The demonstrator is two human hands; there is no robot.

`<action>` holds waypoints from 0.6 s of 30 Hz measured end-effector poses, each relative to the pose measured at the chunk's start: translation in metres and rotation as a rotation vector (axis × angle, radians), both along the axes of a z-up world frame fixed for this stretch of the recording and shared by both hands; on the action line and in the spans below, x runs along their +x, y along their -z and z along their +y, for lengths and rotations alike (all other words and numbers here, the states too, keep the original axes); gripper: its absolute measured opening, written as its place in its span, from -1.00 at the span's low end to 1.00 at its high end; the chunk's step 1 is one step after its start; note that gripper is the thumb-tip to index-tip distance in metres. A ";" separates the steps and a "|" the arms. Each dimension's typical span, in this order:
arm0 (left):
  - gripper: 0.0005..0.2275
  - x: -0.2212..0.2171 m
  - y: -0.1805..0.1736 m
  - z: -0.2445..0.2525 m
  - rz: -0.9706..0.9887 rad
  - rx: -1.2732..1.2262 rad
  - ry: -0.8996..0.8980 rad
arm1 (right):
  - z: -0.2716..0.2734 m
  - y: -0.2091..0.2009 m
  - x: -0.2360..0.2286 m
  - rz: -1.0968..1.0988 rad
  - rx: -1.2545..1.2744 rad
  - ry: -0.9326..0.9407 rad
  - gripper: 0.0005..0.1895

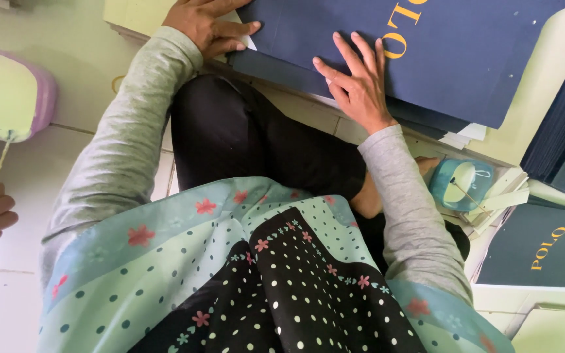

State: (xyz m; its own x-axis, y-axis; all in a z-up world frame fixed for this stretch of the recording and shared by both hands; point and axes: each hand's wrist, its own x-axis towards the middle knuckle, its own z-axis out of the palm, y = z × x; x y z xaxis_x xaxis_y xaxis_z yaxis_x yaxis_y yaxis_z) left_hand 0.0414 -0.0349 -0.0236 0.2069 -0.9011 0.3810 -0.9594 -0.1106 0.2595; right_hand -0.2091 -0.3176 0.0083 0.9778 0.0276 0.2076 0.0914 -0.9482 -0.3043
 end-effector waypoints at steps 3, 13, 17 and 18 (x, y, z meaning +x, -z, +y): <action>-0.67 0.002 0.002 -0.001 -0.005 -0.029 0.009 | -0.001 0.001 0.001 0.007 0.003 -0.009 -0.57; -0.58 0.002 0.003 -0.002 0.184 -0.073 0.066 | -0.001 -0.002 0.000 0.008 0.019 0.006 -0.58; -0.60 0.002 0.006 -0.001 0.087 0.013 0.012 | 0.000 -0.003 -0.001 0.022 0.023 0.005 -0.57; -0.63 0.004 0.009 -0.001 0.010 0.032 -0.003 | 0.000 -0.003 0.000 0.015 0.027 0.002 -0.57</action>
State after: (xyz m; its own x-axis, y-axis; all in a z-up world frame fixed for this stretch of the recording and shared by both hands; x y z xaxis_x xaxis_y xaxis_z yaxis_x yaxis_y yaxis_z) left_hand 0.0451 -0.0358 -0.0328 0.2134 -0.9120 0.3502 -0.9563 -0.1217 0.2657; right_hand -0.2090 -0.3180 0.0111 0.9808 0.0204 0.1938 0.0849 -0.9399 -0.3308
